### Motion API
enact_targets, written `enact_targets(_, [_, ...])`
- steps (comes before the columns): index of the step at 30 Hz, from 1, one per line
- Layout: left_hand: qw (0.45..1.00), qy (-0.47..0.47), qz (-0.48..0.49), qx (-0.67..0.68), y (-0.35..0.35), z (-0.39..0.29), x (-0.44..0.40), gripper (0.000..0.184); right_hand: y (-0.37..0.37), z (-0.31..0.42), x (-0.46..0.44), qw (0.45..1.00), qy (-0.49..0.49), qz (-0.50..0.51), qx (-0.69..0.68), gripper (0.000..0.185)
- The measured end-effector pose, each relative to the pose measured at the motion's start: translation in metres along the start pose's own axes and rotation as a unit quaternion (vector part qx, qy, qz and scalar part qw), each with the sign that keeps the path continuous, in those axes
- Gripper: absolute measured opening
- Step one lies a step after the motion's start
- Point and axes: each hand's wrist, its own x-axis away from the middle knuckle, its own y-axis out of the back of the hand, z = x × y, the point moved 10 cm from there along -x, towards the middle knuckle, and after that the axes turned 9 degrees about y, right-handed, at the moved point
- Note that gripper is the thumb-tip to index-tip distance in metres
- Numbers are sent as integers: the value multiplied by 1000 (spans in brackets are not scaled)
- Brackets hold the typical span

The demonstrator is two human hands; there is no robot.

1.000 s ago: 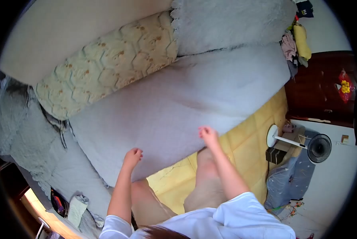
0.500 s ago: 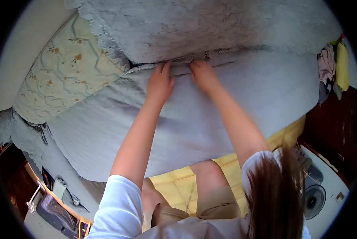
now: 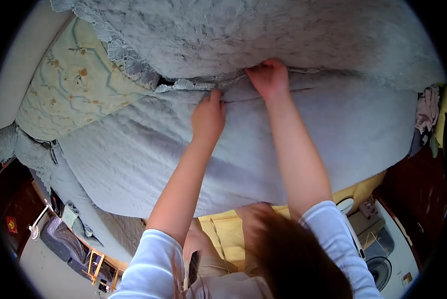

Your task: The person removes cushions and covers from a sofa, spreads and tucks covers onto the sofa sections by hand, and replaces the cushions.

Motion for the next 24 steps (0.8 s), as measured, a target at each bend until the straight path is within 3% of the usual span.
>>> enact_targets(3, [994,77,65,46,-13,9,3,31,-21,-4,-5,997,44,59,-9,46])
enact_targets(6, [991,77,82,68,-22,9,4,35,-22,-4,-4,998,35,47,13,49])
enact_targets(9, [993,48,45,99,-20,2,-3,38,-25,0,4,997,24,62,44,41])
enact_targets(12, [996,38,5,77,-21,-1,-20,40,-18,4,10,999,16,3,43,31])
enact_targets(15, [998,-31,-41,39,-17,-12,-45,29,-11,19,21,995,50,-72,56,33])
enact_targets(18, [979,-141,-132,-62,-23,-30,-74,21,-20,29,25,994,64,-14,86,27])
enact_targets(19, [963,-187,-157,-115,-25,-33,-74,22,-23,29,14,988,31,118,96,28])
enact_targets(20, [941,-234,-177,-167,-27,-32,-72,23,-8,37,2,964,-2,245,102,28])
enact_targets(21, [914,-279,-196,-220,-29,-31,-65,25,-1,40,4,925,33,281,255,28])
enact_targets(22, [986,-135,-31,-91,-27,-10,-88,29,-7,39,12,860,72,310,399,28])
enact_targets(23, [990,19,133,43,-35,10,-100,33,-2,63,16,703,173,224,652,29])
enact_targets(24, [984,47,165,46,-35,19,-98,36,-12,85,26,473,255,113,836,29])
